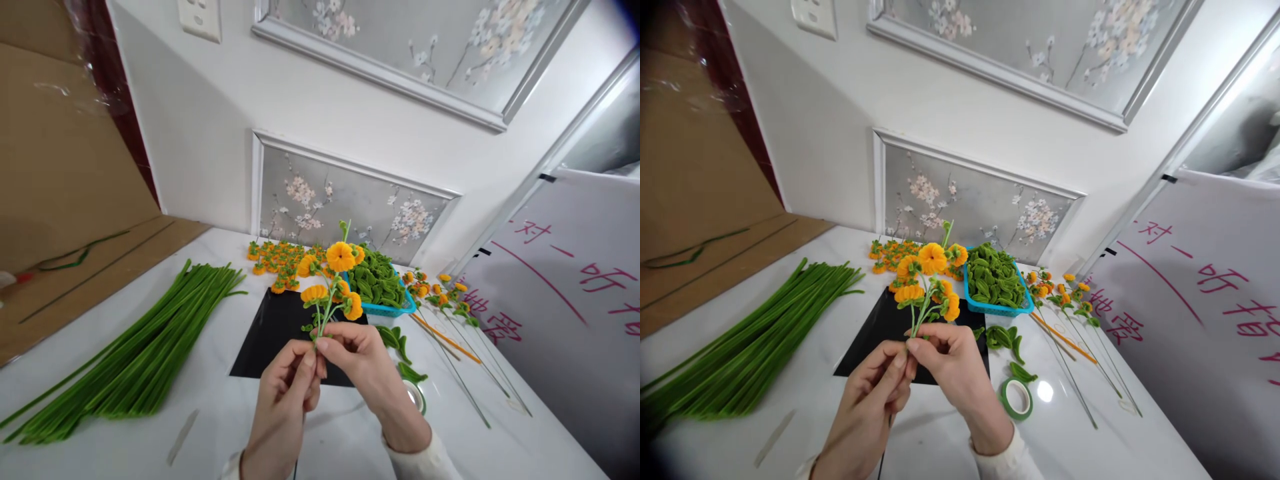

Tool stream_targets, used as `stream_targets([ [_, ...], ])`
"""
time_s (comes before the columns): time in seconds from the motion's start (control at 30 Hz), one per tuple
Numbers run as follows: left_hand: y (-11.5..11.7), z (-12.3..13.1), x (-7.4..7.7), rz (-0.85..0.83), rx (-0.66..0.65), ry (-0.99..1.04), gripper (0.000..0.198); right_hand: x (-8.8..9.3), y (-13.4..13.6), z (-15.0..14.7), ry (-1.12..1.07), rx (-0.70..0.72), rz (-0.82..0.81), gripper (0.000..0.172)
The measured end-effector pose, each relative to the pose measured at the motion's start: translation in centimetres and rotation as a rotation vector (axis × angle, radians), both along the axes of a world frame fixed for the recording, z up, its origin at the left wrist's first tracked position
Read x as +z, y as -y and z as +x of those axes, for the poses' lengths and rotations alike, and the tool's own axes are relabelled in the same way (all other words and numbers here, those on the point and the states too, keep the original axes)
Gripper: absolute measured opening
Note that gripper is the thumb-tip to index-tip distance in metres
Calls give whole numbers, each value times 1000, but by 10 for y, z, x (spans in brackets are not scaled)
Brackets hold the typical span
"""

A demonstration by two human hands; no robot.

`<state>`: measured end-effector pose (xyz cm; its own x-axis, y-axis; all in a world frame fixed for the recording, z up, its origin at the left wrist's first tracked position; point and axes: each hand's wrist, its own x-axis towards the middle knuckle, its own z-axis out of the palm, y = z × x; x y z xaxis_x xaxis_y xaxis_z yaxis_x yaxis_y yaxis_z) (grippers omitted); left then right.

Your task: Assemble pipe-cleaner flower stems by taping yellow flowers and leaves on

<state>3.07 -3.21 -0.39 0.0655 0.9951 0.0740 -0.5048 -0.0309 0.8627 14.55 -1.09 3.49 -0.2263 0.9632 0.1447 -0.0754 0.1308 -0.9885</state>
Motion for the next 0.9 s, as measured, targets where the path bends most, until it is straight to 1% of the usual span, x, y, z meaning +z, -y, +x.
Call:
stream_targets([
  [0.07, 0, 0, 3, -32, -11, 39, 25, 2, -2, 2, -9, 1, -17, 23],
  [0.17, 1, -2, 6, -123, -61, 100, 24, 2, -4, 5, -29, 4, -34, 21],
  [0.23, 1, -4, 9, -198, -103, 150, 23, 0, -5, 6, -37, 13, -36, 22],
  [0.33, 1, -5, 12, -285, -166, 231, 24, -10, -7, 7, -76, 24, -51, 21],
  [0.43, 0, -6, 12, -299, -243, 274, 26, -19, -10, 7, -143, 41, -93, 19],
  [0.53, -2, -7, 10, -231, -283, 242, 27, -19, -10, 6, -194, 19, -67, 18],
  [0.6, -4, -7, 8, -134, -260, 167, 28, -14, -8, 5, -172, 20, 5, 20],
  [0.7, -5, -5, 3, -2, -184, -1, 29, -5, -5, 5, -66, 18, 101, 29],
  [0.83, -4, -4, -6, 5, -31, -139, 23, -3, -4, 5, 89, -144, 190, 28],
  [0.9, -4, -4, -9, 11, 8, -180, 22, -5, -4, 4, 126, -197, 209, 28],
])
